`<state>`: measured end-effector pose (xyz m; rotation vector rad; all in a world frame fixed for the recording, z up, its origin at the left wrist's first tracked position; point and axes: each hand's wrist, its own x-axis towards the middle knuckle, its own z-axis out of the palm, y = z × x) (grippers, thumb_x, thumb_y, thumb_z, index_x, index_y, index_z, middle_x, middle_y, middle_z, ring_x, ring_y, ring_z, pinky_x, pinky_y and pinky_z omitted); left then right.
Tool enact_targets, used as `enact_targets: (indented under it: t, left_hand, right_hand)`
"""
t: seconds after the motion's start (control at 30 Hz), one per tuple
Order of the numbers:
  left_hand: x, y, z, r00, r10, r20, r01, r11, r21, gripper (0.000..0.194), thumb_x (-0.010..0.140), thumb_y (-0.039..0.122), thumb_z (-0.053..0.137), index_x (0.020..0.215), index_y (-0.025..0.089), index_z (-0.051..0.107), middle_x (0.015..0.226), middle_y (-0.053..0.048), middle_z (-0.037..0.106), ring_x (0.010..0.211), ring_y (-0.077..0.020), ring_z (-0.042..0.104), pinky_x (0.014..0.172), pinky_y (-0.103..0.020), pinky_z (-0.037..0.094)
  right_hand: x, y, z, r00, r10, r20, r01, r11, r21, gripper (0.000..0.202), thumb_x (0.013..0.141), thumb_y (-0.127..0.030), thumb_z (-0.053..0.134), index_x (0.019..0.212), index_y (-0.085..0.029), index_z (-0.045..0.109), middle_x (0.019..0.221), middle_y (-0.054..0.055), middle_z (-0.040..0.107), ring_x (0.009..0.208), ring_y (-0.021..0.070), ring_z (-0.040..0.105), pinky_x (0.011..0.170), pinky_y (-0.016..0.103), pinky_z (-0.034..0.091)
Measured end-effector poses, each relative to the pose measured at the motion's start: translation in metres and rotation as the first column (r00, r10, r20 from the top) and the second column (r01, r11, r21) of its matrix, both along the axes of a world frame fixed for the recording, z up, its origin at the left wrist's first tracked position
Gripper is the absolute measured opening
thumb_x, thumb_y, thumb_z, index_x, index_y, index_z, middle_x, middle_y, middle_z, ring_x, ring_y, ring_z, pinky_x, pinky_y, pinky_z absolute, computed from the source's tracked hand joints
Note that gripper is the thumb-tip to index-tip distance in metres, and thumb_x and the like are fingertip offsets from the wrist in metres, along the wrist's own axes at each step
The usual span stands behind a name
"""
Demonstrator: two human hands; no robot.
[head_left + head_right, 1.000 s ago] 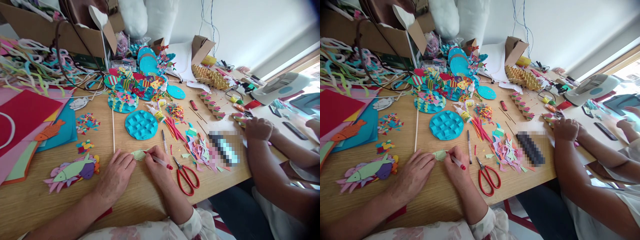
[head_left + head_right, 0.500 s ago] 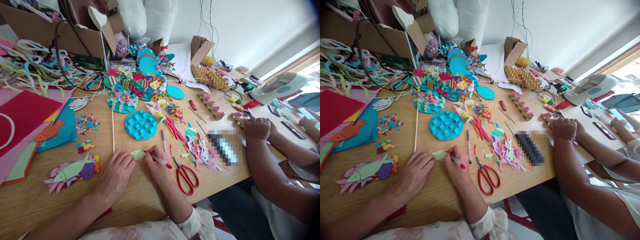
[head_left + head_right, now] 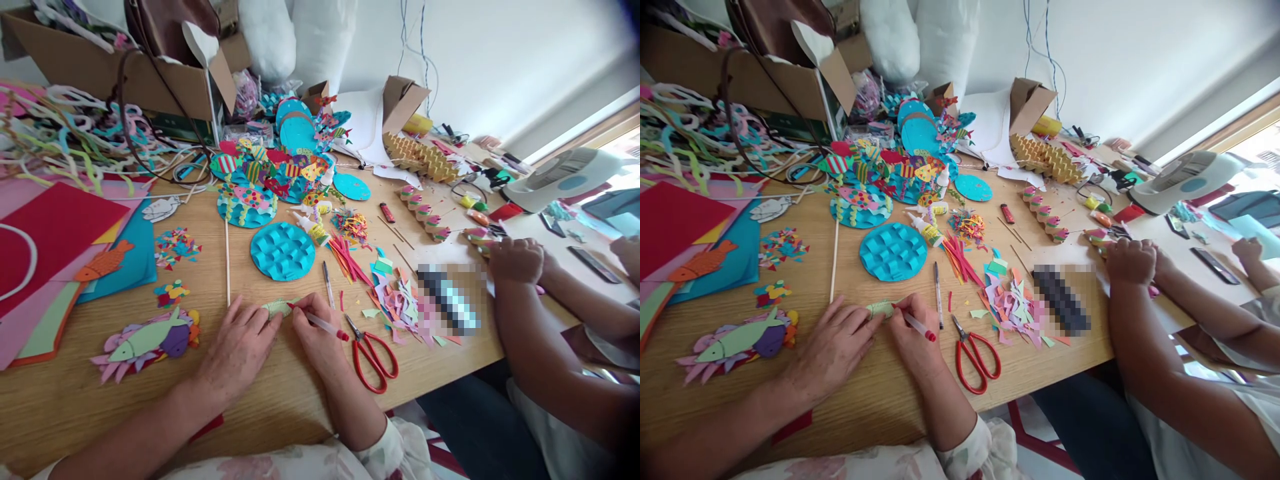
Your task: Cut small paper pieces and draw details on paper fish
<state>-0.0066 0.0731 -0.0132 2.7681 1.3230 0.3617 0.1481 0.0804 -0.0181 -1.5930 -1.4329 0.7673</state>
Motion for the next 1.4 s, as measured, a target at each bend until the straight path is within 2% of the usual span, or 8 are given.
enact_targets:
  t: [0.2, 1.0, 1.4]
  left_hand:
    - [0.0078, 0.0038, 0.0076, 0.997, 0.019, -0.079, -0.020, 1.000, -0.004, 0.029, 0.087, 0.019, 0.047, 0.111, 0.018, 0.062, 0.080, -0.004, 0.059, 0.083, -0.0230, 0.054, 0.096, -0.052, 0.037]
    - [0.0068, 0.0018, 0.0019, 0.994, 0.009, -0.110, -0.003, 0.999, 0.052, 0.031, 0.083, 0.016, 0.052, 0.113, 0.018, 0.061, 0.080, -0.004, 0.056, 0.082, -0.0224, 0.052, 0.096, -0.052, 0.037]
    - [0.0102, 0.0032, 0.0056, 0.993, 0.023, -0.115, -0.018, 0.999, 0.048, 0.029, 0.085, 0.019, 0.050, 0.112, 0.021, 0.061, 0.077, -0.003, 0.056, 0.080, -0.0222, 0.052, 0.096, -0.051, 0.036]
  right_hand:
    - [0.0006, 0.0005, -0.0013, 1.000, 0.023, 0.001, -0.023, 1.000, -0.015, 0.007, 0.070, -0.022, 0.046, 0.065, -0.020, 0.051, 0.052, -0.005, 0.049, 0.046, 0.0106, 0.046, 0.046, 0.022, 0.034]
    - [0.0009, 0.0008, -0.0003, 0.998, 0.012, 0.061, -0.012, 1.000, 0.004, 0.008, 0.072, -0.020, 0.048, 0.064, -0.020, 0.048, 0.052, -0.006, 0.047, 0.047, 0.0102, 0.043, 0.047, 0.021, 0.032]
    - [0.0013, 0.0007, -0.0009, 0.998, -0.018, 0.052, 0.017, 1.000, 0.019, 0.008, 0.070, -0.019, 0.047, 0.064, -0.020, 0.050, 0.053, -0.005, 0.050, 0.048, 0.0104, 0.045, 0.047, 0.021, 0.034]
